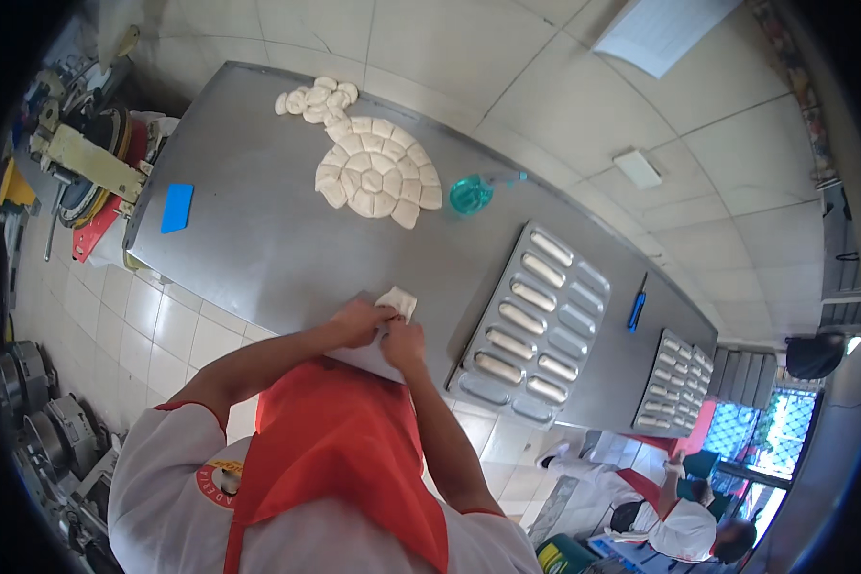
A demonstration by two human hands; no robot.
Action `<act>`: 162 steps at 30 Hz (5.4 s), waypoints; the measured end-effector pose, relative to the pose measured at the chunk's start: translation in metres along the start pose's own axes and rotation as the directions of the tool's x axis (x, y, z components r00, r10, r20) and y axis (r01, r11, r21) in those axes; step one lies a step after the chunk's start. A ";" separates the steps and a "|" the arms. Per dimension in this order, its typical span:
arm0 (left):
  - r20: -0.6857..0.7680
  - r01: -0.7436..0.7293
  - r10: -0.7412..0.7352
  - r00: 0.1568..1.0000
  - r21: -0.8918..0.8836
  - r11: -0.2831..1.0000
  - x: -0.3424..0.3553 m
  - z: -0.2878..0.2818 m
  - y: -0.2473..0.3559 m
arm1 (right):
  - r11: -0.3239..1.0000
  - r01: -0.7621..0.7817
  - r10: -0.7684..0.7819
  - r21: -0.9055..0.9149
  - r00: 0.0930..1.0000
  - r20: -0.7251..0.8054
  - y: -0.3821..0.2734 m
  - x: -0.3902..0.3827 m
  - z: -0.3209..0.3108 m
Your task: The person shapes pieces of dough into rolls by hand on a metal work table and places them into a multi-slot metal baking tray.
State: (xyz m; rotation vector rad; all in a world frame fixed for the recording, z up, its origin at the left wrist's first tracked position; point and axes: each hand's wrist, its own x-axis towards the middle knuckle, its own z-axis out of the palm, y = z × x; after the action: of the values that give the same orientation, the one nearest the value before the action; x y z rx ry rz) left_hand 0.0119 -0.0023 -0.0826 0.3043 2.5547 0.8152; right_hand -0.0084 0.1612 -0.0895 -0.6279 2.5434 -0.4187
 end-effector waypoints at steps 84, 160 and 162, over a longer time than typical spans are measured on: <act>-0.618 -0.546 0.251 0.745 -0.348 0.763 -0.049 -0.020 -0.038 | 0.876 -0.465 0.354 -0.127 0.800 -0.485 -0.006 0.120 0.000; -0.247 0.247 -0.152 0.957 0.421 0.873 0.109 0.052 0.077 | 0.867 0.154 0.067 0.473 0.906 -0.417 0.165 -0.081 -0.103; -0.382 0.329 -0.169 0.909 0.407 0.852 0.170 0.026 0.069 | 0.867 0.158 0.075 0.472 0.896 -0.438 0.177 -0.087 -0.111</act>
State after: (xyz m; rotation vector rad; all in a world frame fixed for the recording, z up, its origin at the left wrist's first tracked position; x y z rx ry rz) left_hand -0.1198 0.1223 -0.1186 -0.0436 3.0074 0.1479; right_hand -0.0606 0.3739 -0.0338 -0.4184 2.6582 -1.3226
